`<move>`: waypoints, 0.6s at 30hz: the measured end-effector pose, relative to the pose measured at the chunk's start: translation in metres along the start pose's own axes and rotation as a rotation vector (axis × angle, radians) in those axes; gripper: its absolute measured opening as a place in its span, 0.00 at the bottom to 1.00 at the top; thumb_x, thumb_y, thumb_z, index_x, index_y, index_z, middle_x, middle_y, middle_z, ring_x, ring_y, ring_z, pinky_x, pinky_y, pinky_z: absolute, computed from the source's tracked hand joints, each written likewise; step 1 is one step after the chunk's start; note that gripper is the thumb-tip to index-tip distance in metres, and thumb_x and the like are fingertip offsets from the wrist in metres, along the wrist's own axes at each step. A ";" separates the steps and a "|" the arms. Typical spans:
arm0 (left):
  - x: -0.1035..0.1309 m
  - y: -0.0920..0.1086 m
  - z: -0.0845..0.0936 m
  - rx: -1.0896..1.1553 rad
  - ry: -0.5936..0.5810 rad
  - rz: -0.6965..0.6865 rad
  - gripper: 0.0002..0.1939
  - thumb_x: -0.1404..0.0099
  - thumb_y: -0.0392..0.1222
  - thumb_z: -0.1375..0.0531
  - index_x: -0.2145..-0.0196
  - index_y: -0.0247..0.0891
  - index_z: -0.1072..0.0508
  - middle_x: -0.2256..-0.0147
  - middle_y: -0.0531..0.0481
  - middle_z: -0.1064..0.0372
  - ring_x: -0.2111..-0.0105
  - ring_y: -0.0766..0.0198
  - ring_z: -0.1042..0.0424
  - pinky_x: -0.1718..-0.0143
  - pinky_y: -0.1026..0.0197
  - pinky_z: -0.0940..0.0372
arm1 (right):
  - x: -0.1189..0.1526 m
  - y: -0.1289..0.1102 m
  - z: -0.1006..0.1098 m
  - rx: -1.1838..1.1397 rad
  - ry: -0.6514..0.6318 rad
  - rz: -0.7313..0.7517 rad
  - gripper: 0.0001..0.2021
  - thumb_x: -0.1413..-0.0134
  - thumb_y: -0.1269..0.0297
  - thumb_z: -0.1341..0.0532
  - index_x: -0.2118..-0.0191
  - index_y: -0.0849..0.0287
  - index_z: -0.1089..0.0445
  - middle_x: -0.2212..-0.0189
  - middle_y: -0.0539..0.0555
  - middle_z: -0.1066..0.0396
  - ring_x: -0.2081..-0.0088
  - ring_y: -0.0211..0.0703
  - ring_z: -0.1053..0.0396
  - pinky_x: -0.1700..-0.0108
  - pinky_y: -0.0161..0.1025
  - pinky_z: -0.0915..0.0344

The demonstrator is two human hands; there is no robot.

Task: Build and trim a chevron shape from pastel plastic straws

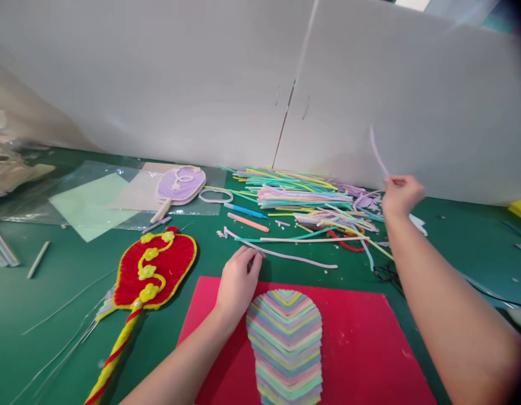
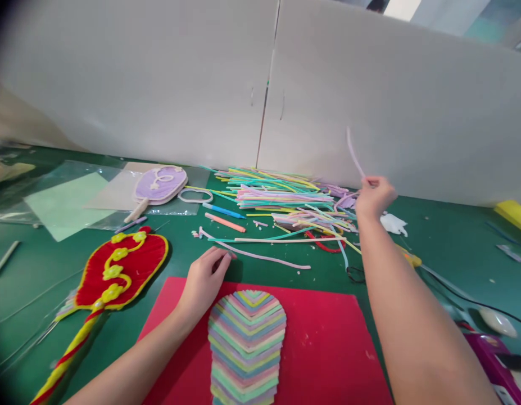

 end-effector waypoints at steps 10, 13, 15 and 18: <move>0.016 0.056 0.039 -0.194 0.264 -0.298 0.18 0.33 0.41 0.48 0.46 0.43 0.37 0.42 0.42 0.44 0.43 0.55 0.43 0.45 0.50 0.45 | 0.191 -0.119 0.049 -0.127 -0.455 0.600 0.06 0.44 0.62 0.41 0.67 0.51 0.26 0.70 0.52 0.25 0.66 0.46 0.29 0.61 0.44 0.34; 0.028 0.068 0.017 -0.352 -0.070 -0.388 0.14 0.33 0.44 0.50 0.53 0.43 0.28 0.53 0.46 0.30 0.54 0.57 0.32 0.50 0.51 0.40 | 0.225 -0.108 0.062 -0.147 -0.538 0.535 0.07 0.43 0.63 0.42 0.66 0.49 0.26 0.71 0.52 0.25 0.68 0.47 0.30 0.63 0.46 0.33; 0.039 0.064 0.012 -0.411 -0.189 -0.364 0.15 0.32 0.45 0.51 0.57 0.43 0.26 0.60 0.47 0.26 0.61 0.58 0.29 0.57 0.54 0.37 | 0.236 -0.102 0.067 -0.156 -0.568 0.493 0.07 0.44 0.63 0.42 0.66 0.48 0.26 0.71 0.52 0.25 0.69 0.47 0.30 0.64 0.46 0.33; 0.050 0.057 0.015 -0.428 -0.220 -0.324 0.17 0.32 0.47 0.52 0.60 0.44 0.24 0.64 0.48 0.25 0.66 0.60 0.30 0.63 0.58 0.36 | 0.245 -0.098 0.069 -0.146 -0.602 0.451 0.07 0.44 0.64 0.42 0.67 0.49 0.26 0.73 0.52 0.25 0.69 0.46 0.31 0.64 0.45 0.33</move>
Point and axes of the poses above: each hand's wrist, its own x-axis away from the middle knuckle, its own z-axis out of the back of the hand, y = z × x, the point moved 9 cm from there along -x, towards the middle knuckle
